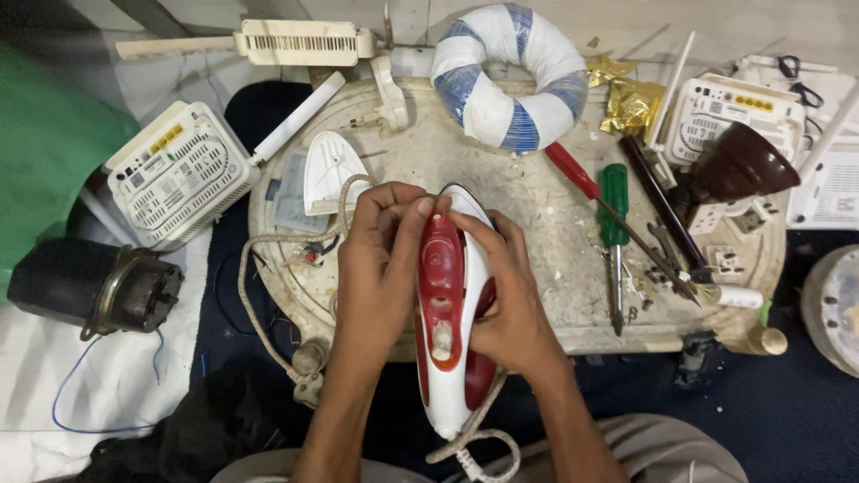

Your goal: The person disassembles a red and white electric iron using a yellow screwdriver, removes screws, opens the casing, and manipulates internal components. The person then reassembles the iron by replacing screws and closing the casing.

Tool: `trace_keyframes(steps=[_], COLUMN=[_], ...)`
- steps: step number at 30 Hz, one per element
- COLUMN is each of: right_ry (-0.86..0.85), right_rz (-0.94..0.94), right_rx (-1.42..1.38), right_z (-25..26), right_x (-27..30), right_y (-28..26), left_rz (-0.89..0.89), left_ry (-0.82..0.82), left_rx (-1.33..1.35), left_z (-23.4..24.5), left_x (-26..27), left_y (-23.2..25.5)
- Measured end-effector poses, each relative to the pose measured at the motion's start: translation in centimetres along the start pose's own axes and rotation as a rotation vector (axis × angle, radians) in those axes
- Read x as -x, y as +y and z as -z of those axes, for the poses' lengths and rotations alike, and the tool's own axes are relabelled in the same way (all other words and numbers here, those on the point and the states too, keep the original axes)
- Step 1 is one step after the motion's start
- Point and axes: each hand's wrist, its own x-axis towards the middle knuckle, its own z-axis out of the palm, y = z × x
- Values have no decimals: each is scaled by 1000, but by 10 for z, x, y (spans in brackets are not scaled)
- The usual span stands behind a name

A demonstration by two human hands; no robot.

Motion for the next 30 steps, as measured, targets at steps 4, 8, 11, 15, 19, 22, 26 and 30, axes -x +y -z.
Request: trace_keyframes(steps=[4, 8, 11, 15, 19, 22, 26, 30], right_ry=[21, 48, 40, 43, 16, 1, -1, -21], right_rz=[22, 55, 30, 18, -19, -7, -56, -22], right_rx=[-21, 5, 7, -16, -49, -11, -30, -60], right_z=[2, -3, -6, -7, -7, -8, -6, 0], right_x=[6, 12, 16, 16, 17, 17, 17, 14], right_y=[-4, -5, -3, -1, -4, -7, -9, -4], left_rz=[-81, -117, -116, -96, -61, -98, -136, -104], left_ry=[-1, 3, 22, 11, 67, 119, 94, 55], left_rx=[-156, -271, -342, -262, -150, -136, -180, -184], left_z=[-2, 2, 2, -1, -5, -6, -8, -9], left_x=[3, 5, 4, 2, 2, 0, 1, 2], left_y=[6, 11, 9, 4, 0, 0, 2, 0])
